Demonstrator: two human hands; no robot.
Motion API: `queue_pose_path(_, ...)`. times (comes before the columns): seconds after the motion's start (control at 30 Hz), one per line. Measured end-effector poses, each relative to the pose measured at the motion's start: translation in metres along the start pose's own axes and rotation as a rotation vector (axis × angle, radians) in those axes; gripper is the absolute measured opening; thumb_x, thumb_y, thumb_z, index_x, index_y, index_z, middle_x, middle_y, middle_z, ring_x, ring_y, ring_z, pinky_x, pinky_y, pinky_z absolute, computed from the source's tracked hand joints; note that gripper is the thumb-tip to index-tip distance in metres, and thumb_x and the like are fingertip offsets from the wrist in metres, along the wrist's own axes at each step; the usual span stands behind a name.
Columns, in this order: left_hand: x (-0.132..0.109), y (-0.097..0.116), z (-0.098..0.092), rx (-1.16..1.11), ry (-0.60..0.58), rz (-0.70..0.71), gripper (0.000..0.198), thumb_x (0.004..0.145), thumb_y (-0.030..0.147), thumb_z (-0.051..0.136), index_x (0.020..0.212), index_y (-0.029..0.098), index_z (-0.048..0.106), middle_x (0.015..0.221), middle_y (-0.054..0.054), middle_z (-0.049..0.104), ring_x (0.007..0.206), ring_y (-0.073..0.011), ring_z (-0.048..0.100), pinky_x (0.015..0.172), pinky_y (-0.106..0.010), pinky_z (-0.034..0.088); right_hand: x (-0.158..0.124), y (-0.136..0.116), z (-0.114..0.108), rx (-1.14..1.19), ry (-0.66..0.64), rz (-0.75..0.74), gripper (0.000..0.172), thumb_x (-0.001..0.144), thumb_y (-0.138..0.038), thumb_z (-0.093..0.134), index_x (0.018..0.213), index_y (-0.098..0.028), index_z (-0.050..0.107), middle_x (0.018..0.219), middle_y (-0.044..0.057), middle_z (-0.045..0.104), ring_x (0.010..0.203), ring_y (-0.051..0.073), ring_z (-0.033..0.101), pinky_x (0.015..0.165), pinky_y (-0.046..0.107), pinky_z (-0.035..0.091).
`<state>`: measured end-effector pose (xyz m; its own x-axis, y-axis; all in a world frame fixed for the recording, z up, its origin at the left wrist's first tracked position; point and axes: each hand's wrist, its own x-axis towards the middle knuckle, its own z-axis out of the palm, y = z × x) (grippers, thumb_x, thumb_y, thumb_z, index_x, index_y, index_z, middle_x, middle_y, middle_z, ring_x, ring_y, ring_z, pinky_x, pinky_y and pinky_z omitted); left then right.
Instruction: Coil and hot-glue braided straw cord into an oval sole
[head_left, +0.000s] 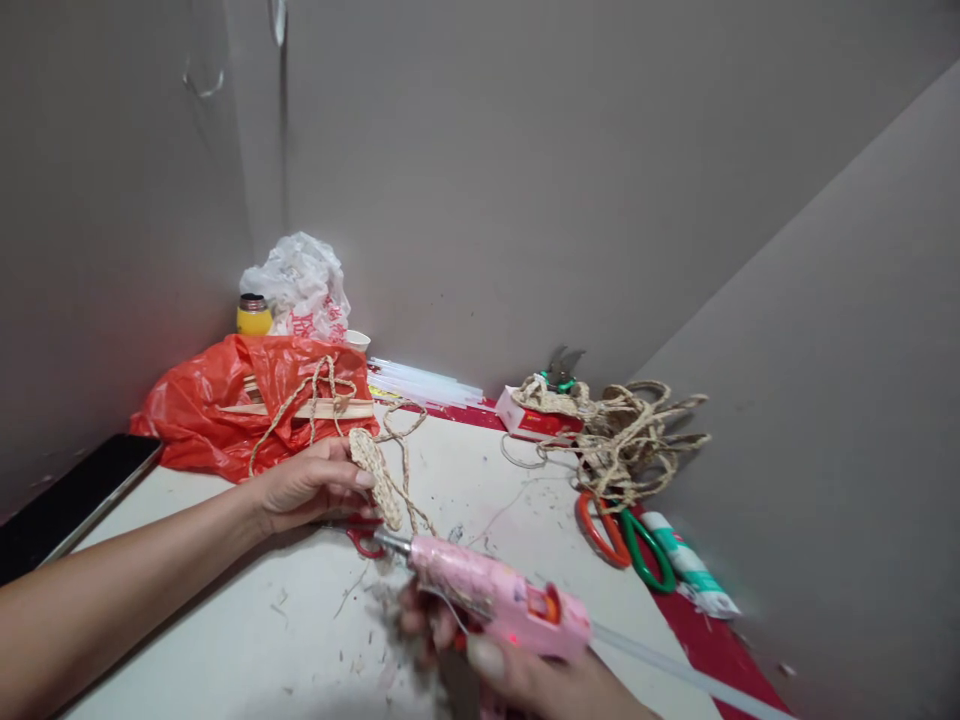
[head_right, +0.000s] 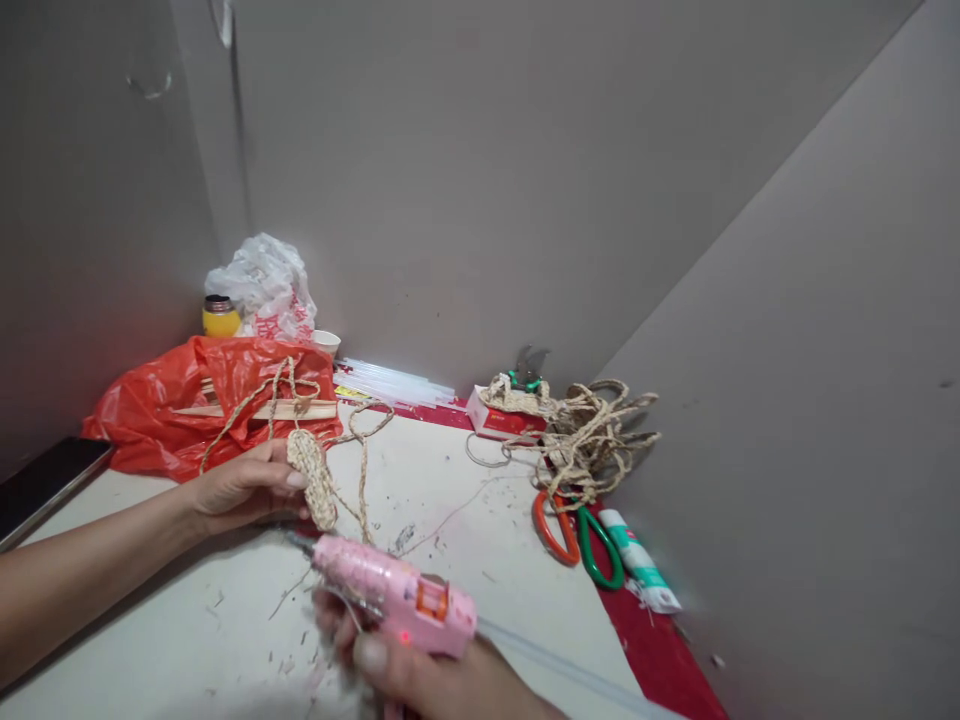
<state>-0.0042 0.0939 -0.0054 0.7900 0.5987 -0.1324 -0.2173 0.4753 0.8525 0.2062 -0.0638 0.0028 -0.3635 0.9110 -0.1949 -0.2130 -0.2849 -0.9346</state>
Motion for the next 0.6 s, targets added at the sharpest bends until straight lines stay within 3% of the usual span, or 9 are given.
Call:
queue_pose_path(0.17,0.001,0.001,-0.001,0.019,-0.018,-0.031,0.028,0.065,0.022,0.076,0.09,0.009,0.07,0.085,-0.012,0.075,0.071,-0.0188,0.067,0.069,-0.031,0.053,0.022,0.004,-0.026,-0.081,0.185,-0.199,0.033,0.081,-0.054,0.069,0.089,-0.023,0.074,0.119,0.011,0.068,0.115,0.03,0.058,0.101,0.044,0.04)
queue_pose_path(0.27,0.002,-0.003,-0.002,0.025,-0.025,-0.047,0.033,0.064,0.021,0.075,0.095,0.009,0.07,0.088,-0.013,0.075,0.073,-0.0202,0.067,0.069,-0.032,0.052,0.022,0.011,-0.037,-0.148,0.226,-0.169,0.035,0.082,-0.055,0.067,0.094,-0.023,0.073,0.118,0.011,0.068,0.11,0.03,0.06,0.096,0.046,0.044)
queue_pose_path(0.43,0.004,-0.009,-0.003,0.035,-0.073,-0.085,0.027,0.063,0.02,0.075,0.087,0.01,0.069,0.078,-0.009,0.072,0.068,-0.0187,0.065,0.068,-0.032,0.051,0.022,0.005,-0.036,-0.331,0.105,-0.209,0.047,0.084,-0.048,0.066,0.127,-0.028,0.062,0.101,0.008,0.069,0.098,0.027,0.063,0.085,0.042,0.052)
queue_pose_path(0.6,0.004,-0.011,-0.004,0.048,-0.084,-0.113,0.027,0.061,0.018,0.075,0.085,0.01,0.069,0.074,-0.007,0.07,0.066,-0.0171,0.062,0.065,-0.029,0.05,0.021,-0.008,-0.035,-0.493,0.122,-0.294,0.032,0.085,-0.037,0.064,0.115,-0.028,0.069,0.097,0.006,0.069,0.095,0.026,0.064,0.089,0.041,0.051)
